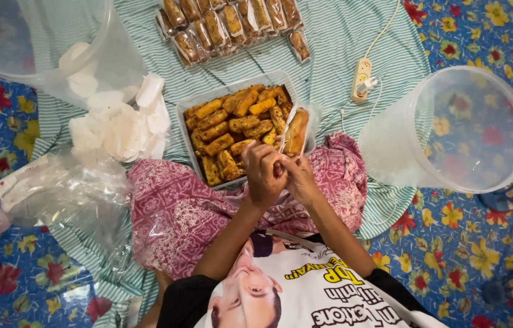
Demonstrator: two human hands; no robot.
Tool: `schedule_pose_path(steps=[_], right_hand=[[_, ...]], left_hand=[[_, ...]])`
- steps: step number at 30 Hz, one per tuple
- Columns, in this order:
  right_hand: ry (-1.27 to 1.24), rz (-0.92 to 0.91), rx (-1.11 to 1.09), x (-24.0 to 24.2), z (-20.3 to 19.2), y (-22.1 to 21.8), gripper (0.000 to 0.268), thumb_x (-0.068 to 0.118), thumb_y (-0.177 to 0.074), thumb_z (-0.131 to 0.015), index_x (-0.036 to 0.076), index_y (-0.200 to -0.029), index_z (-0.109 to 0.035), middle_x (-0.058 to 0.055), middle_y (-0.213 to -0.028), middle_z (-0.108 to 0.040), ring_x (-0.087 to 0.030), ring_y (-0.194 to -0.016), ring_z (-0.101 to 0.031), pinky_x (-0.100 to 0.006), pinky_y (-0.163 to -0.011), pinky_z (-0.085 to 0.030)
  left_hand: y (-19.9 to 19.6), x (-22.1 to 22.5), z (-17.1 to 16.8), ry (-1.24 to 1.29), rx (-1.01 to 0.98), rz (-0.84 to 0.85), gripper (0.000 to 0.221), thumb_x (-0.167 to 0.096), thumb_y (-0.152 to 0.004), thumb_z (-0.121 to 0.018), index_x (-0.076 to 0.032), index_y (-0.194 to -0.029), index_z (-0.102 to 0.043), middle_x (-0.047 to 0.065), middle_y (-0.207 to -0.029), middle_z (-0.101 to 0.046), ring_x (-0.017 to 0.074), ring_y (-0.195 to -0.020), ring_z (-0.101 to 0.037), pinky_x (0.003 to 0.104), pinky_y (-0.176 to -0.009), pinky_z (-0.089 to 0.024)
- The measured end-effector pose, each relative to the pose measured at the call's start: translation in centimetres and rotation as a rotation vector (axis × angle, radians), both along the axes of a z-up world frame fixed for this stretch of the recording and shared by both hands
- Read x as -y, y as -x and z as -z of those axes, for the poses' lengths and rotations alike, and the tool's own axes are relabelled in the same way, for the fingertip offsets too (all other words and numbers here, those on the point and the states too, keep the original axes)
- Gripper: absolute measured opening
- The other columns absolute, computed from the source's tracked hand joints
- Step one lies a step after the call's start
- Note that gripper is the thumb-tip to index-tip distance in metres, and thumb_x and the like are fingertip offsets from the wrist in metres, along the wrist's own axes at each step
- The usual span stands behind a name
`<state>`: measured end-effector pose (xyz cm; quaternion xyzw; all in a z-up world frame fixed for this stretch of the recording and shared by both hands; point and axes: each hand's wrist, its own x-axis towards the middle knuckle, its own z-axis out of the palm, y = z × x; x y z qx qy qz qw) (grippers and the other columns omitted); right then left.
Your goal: Packing individual pieces of fried food into small plastic bags while sitting on the floor.
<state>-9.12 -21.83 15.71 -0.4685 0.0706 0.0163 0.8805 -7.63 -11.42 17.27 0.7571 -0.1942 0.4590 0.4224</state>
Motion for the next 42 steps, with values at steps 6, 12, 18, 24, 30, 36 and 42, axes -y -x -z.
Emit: schedule_pose_path(steps=[6,12,18,24,30,36,42], right_hand=[[-0.029,0.077,-0.012,-0.7,-1.3,0.4,0.022,0.01,-0.095,-0.072,0.005,-0.076,-0.062,-0.006,-0.071,-0.059,-0.011,-0.059,-0.058,-0.021,-0.056,-0.048],[0.024,0.013,0.005,1.3,-0.7,-0.2,0.009,0.009,-0.095,-0.068,0.001,-0.09,-0.068,-0.008,-0.09,-0.063,-0.015,-0.07,-0.064,-0.028,-0.06,-0.055],[0.035,-0.036,-0.03,2.9,0.0,0.5,0.007,0.003,-0.094,-0.069,0.006,-0.099,-0.066,-0.004,-0.086,-0.064,-0.013,-0.071,-0.064,-0.026,-0.061,-0.054],[0.034,-0.257,-0.074,3.8,-0.8,1.6,0.01,-0.001,-0.091,-0.068,0.004,-0.099,-0.063,-0.005,-0.08,-0.06,-0.016,-0.071,-0.062,-0.025,-0.054,-0.049],[0.183,-0.386,-0.024,4.5,0.0,2.4,0.009,0.004,-0.091,-0.07,0.003,-0.099,-0.066,-0.009,-0.077,-0.067,-0.018,-0.069,-0.068,-0.029,-0.057,-0.054],[0.127,-0.389,-0.078,4.4,0.4,1.1,0.099,0.075,-0.089,-0.051,0.009,-0.161,-0.031,-0.021,-0.152,-0.044,-0.029,-0.122,-0.056,-0.051,-0.103,-0.048],[-0.26,-0.263,-0.198,3.5,0.3,-1.5,0.097,0.083,-0.085,-0.043,0.011,-0.15,-0.045,-0.016,-0.134,-0.059,-0.035,-0.119,-0.064,-0.058,-0.097,-0.056]], left_hand=[[-0.3,0.1,0.3,-0.014,-0.012,-0.037,0.021,0.001,-0.08,-0.072,-0.006,-0.095,-0.059,0.011,-0.092,-0.058,0.0284,-0.081,-0.062,0.056,-0.098,-0.049],[0.1,-0.3,1.2,-0.032,-0.056,0.119,0.033,-0.008,-0.081,-0.08,-0.007,-0.108,-0.062,0.01,-0.107,-0.062,0.0289,-0.098,-0.064,0.055,-0.103,-0.047],[0.3,-2.5,2.2,0.265,-0.321,0.638,0.049,-0.023,-0.091,-0.069,0.001,-0.133,-0.058,0.023,-0.134,-0.058,0.0427,-0.125,-0.057,0.053,-0.107,-0.044],[-2.2,-4.2,0.4,0.585,-0.979,0.648,0.049,-0.042,-0.109,-0.056,-0.002,-0.138,-0.063,0.021,-0.113,-0.073,0.0293,-0.112,-0.069,0.046,-0.099,-0.052],[-2.6,-3.0,-0.5,0.662,-1.104,0.668,0.021,-0.022,-0.089,-0.084,-0.008,-0.102,-0.077,0.001,-0.081,-0.071,0.0071,-0.076,-0.062,0.024,-0.068,-0.057],[-3.1,-3.6,-0.6,0.73,-1.206,0.691,0.027,-0.022,-0.083,-0.089,-0.011,-0.102,-0.075,-0.004,-0.084,-0.071,0.0028,-0.076,-0.062,0.019,-0.069,-0.055],[-5.0,-1.7,2.9,0.605,-1.247,0.705,0.05,-0.018,-0.075,-0.094,-0.009,-0.118,-0.069,0.0,-0.083,-0.071,0.0044,-0.07,-0.064,0.018,-0.065,-0.057]])
